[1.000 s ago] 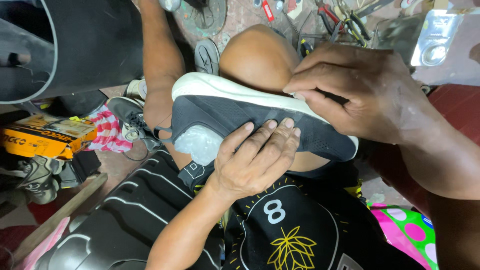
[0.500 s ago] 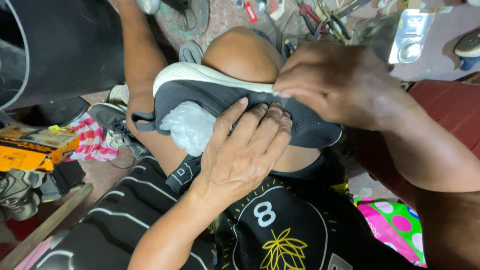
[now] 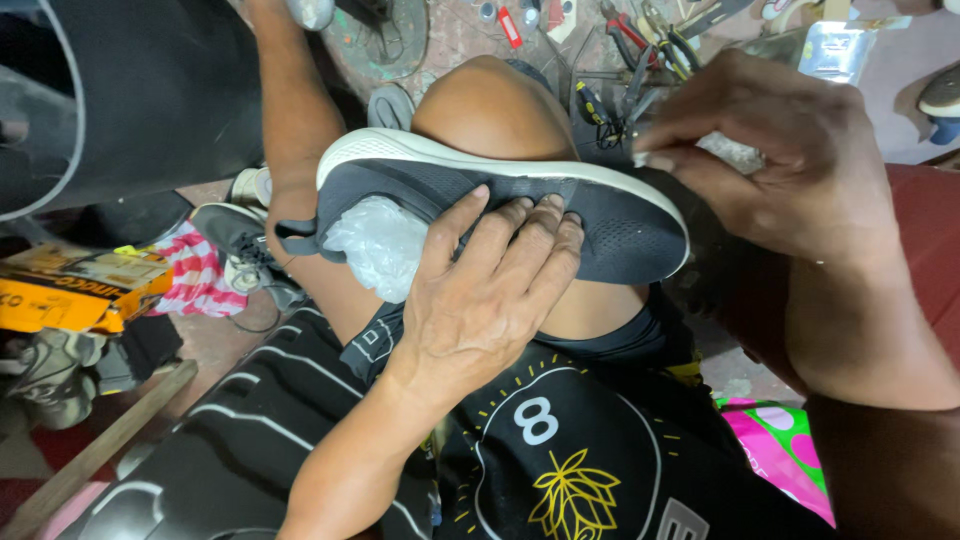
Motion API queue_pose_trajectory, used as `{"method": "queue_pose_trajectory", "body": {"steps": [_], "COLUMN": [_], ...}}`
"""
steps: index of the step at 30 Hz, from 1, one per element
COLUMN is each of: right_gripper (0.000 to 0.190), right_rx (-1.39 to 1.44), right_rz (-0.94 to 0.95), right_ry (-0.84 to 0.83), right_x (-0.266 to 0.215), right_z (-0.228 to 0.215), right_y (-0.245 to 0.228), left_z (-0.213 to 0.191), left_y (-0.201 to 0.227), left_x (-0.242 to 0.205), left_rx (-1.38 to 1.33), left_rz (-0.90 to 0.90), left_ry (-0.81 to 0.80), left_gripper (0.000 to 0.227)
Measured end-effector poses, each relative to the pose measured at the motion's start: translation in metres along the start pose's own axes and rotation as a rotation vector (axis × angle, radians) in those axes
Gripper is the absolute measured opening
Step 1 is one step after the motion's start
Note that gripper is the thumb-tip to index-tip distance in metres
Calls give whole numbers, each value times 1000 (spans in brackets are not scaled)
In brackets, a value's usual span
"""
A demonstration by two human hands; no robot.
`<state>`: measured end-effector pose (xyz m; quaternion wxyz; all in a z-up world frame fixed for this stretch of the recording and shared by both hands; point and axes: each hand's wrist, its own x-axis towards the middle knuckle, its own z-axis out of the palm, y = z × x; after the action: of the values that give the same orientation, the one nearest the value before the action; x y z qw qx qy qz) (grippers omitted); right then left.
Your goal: The person is repairing a black Crocs shoe by applying glue to the sole and stitching it with a needle and thread. They use a plastic bag to stuff the shoe for support and a pair of scissors to cut the thread.
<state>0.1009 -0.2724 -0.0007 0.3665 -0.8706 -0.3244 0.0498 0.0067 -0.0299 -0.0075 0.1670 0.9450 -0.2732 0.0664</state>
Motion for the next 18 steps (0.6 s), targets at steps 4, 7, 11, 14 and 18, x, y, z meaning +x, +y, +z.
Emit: {"method": "queue_pose_trajectory", "body": {"steps": [4, 7, 11, 14, 18], "right_gripper": [14, 6, 7, 5, 6], "right_rx": [177, 552, 801, 838, 758], "right_rz": [159, 278, 245, 266, 180], "right_ry": [157, 296, 320, 258, 67], "right_x": [-26, -47, -56, -56, -52], "right_z": [7, 20, 38, 51, 75], "right_y": [16, 28, 29, 17, -2], "left_z": [-7, -11, -6, 17, 79], "left_y": [-7, -15, -23, -32, -46], "left_x": [-5, -9, -24, -40, -64], "left_rx": [-92, -260, -506, -714, -1330], "left_rz": [-65, -179, -435, -687, -866], "left_ry": [100, 183, 368, 519, 810], "left_gripper": [30, 32, 42, 41, 32]}}
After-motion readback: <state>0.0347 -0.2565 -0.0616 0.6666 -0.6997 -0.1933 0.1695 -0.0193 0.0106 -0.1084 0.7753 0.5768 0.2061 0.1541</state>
